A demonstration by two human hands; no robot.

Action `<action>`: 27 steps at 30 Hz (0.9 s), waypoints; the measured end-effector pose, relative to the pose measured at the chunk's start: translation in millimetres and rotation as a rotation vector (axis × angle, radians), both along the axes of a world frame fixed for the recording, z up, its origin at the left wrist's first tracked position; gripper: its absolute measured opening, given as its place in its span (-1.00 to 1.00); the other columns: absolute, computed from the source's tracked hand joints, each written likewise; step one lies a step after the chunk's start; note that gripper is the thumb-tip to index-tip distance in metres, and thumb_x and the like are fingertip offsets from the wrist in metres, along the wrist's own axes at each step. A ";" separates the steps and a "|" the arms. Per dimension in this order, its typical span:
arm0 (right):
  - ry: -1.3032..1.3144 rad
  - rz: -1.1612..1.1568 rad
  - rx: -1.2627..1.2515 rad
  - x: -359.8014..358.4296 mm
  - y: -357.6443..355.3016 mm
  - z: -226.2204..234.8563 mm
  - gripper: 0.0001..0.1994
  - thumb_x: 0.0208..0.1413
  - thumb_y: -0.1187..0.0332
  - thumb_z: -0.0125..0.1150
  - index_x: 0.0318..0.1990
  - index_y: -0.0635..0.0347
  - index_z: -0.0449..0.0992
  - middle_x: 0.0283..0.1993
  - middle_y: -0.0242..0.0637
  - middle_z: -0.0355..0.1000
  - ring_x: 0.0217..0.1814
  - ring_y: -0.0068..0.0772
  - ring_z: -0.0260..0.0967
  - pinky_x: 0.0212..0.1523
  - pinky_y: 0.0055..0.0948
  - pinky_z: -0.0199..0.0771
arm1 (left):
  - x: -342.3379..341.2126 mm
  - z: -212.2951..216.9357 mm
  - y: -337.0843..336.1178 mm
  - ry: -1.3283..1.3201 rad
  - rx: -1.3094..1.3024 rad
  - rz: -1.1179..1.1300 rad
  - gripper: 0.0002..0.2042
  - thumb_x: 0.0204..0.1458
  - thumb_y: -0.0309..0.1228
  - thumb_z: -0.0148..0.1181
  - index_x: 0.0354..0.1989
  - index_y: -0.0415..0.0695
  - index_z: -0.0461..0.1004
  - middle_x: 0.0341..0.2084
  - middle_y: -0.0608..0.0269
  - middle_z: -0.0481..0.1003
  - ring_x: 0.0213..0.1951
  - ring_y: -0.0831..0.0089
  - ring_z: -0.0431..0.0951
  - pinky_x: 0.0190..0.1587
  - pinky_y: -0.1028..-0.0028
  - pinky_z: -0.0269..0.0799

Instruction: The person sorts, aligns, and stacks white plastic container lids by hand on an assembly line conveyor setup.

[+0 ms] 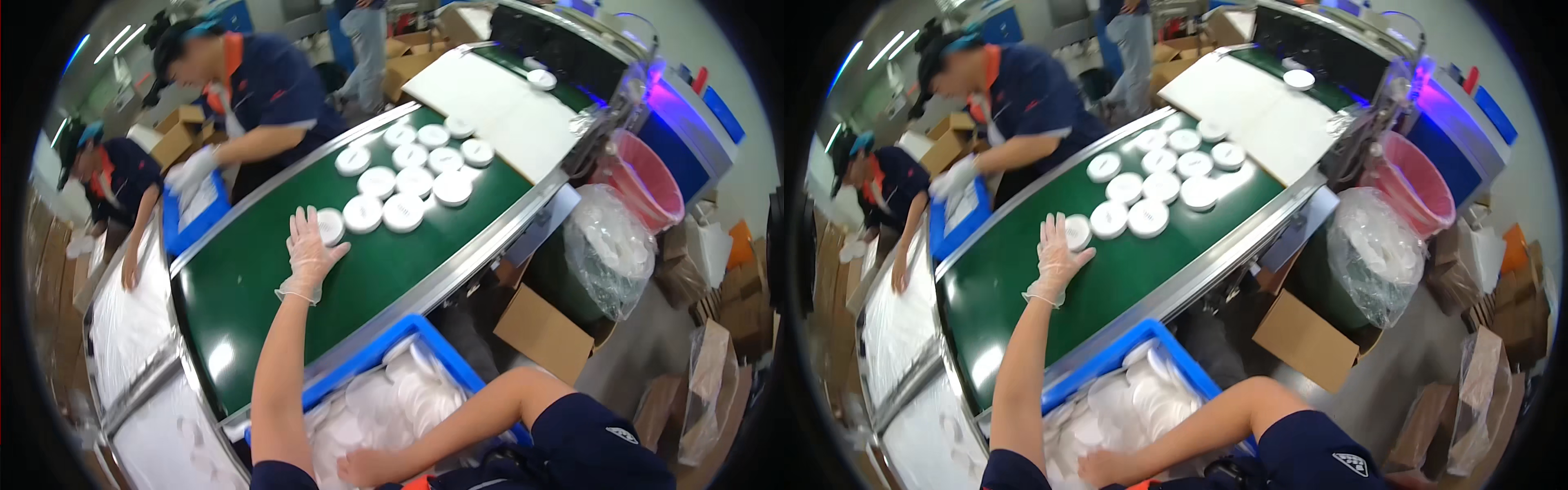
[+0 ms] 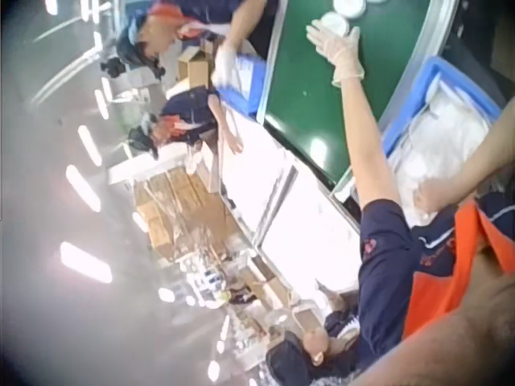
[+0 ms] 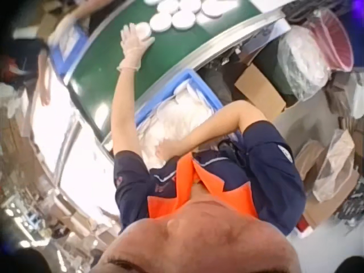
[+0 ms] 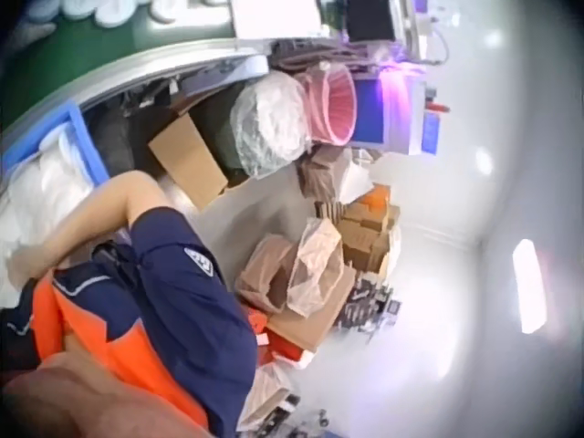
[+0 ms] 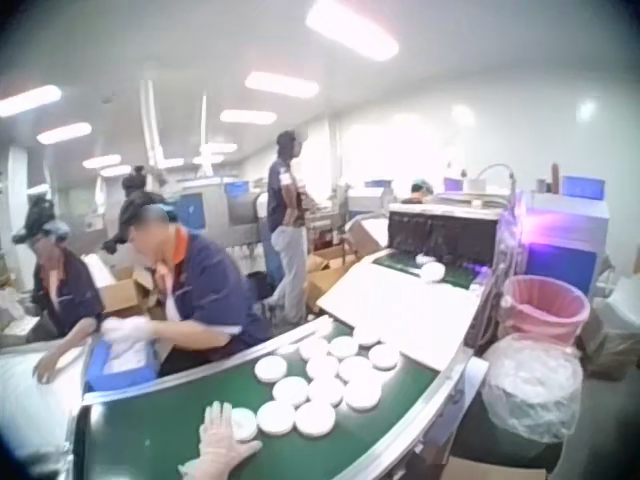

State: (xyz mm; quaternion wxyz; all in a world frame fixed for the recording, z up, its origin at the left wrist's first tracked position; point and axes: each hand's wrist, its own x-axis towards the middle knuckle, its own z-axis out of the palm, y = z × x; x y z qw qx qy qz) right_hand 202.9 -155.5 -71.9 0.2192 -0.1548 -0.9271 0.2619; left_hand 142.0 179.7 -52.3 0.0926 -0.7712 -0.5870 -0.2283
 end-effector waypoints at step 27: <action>0.443 -0.045 -0.215 27.5 137.9 57.7 -0.94 -0.13 0.47 0.02 -0.52 0.26 0.34 -0.59 -0.17 0.28 -0.57 -0.25 0.25 -0.50 -0.40 0.26 | -23.7 121.9 -224.8 -1.995 -0.643 -0.221 -0.43 0.08 -0.01 -0.32 0.01 -0.30 0.25 -0.06 0.06 0.37 -0.02 0.17 0.36 0.00 0.22 0.34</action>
